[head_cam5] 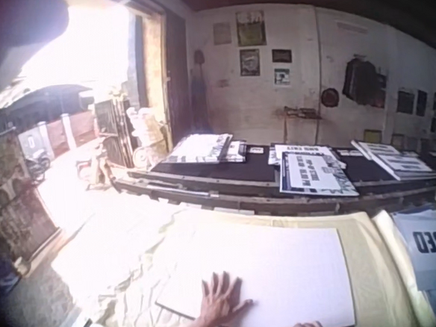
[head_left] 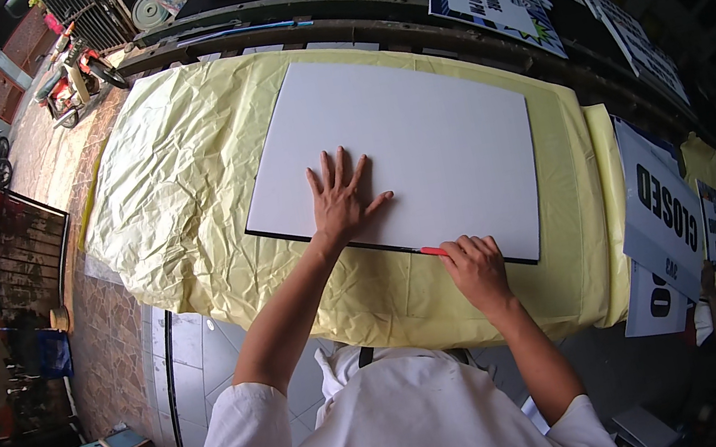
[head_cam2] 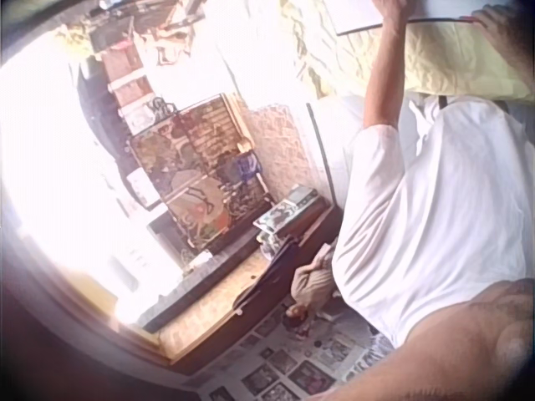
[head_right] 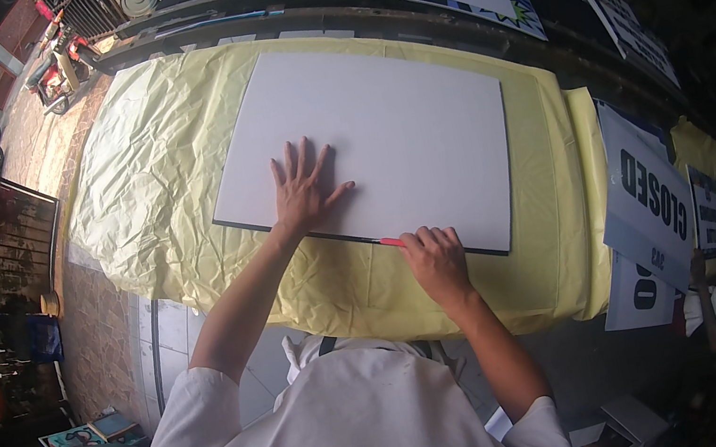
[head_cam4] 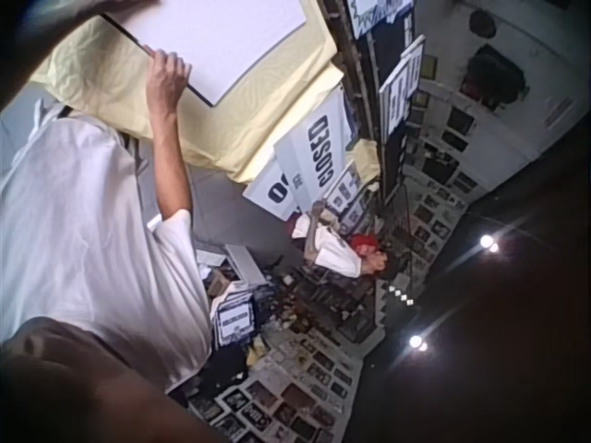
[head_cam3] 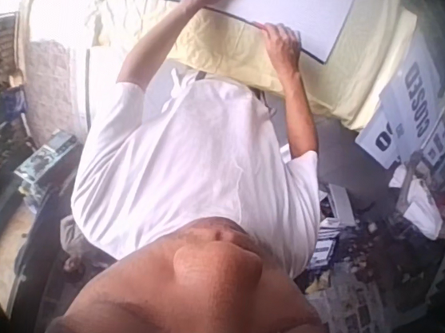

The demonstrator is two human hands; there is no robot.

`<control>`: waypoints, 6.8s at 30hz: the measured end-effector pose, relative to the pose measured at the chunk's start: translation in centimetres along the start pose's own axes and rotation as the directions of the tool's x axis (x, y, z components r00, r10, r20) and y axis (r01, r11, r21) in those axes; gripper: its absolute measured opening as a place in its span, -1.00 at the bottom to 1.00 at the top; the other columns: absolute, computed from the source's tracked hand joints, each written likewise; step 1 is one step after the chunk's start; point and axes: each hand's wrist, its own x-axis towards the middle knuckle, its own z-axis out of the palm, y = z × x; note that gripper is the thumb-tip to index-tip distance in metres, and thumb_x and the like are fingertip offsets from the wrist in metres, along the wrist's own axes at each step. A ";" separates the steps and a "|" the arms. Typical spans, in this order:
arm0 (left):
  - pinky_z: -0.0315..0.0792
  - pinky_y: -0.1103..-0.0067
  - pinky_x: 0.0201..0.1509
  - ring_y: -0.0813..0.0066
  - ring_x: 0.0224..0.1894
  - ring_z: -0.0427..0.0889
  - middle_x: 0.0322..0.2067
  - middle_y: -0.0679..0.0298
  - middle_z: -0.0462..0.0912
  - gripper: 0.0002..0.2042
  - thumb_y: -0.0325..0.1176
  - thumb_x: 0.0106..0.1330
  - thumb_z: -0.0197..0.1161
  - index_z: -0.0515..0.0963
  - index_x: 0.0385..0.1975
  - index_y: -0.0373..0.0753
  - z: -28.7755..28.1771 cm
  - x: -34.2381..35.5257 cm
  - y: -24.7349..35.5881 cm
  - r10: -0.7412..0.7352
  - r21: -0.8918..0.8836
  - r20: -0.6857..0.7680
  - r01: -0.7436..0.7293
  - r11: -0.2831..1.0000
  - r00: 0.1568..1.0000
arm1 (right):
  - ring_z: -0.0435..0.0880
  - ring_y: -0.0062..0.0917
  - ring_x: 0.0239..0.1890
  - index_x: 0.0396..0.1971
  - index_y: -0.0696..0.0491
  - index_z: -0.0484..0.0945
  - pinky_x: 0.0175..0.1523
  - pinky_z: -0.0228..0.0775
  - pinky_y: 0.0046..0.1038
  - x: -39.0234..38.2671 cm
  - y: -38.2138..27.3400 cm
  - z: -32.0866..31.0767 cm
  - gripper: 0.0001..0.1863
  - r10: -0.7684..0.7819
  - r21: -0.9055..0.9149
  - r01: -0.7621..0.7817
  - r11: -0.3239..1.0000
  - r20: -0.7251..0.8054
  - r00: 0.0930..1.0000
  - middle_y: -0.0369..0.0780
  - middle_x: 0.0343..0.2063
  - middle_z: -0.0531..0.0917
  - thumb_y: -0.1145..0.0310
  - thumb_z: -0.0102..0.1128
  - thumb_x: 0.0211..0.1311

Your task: The person uses a utility knife and a straightedge to cut a large sheet of yellow material on a workbench. They repeatedly measure, align, and trim the material to fit a white rectangular template, removing excess strips along the edges.

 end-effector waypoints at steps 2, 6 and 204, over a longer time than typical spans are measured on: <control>-0.17 -0.25 0.52 -0.25 0.59 -0.10 0.56 -0.06 0.03 -0.11 0.46 0.33 0.03 0.18 0.56 0.04 0.0 0.0 0.0 0.000 0.005 0.002 0.000 1.000 1.000 | 0.62 -0.36 -0.31 -0.28 -0.01 0.57 -0.14 0.35 -0.27 0.0 0.0 0.1 -0.87 0.000 -0.021 0.000 1.000 0.001 1.000 -0.26 -0.41 0.58 0.32 0.34 0.27; -0.17 -0.25 0.52 -0.25 0.59 -0.10 0.56 -0.06 0.03 -0.11 0.46 0.33 0.03 0.18 0.55 0.03 0.0 0.1 0.0 0.002 0.008 0.003 -0.002 1.000 1.000 | 0.60 -0.38 -0.30 -0.28 -0.01 0.57 -0.15 0.35 -0.27 0.0 0.1 0.3 -0.88 -0.009 -0.036 0.009 0.999 -0.006 1.000 -0.27 -0.41 0.56 0.33 0.33 0.28; 0.59 0.26 0.08 0.07 0.04 0.72 -0.06 -0.09 0.73 -0.09 0.42 -0.01 0.45 0.57 -0.01 -0.42 -6.9 0.9 -14.4 -0.790 0.162 0.217 0.777 0.609 0.574 | 0.53 -0.63 -0.58 -0.37 0.11 0.48 -0.53 0.39 -0.44 -14.5 10.7 -6.7 -0.70 0.754 0.697 -0.666 0.266 0.280 0.594 -0.30 -0.60 0.53 0.23 0.33 0.41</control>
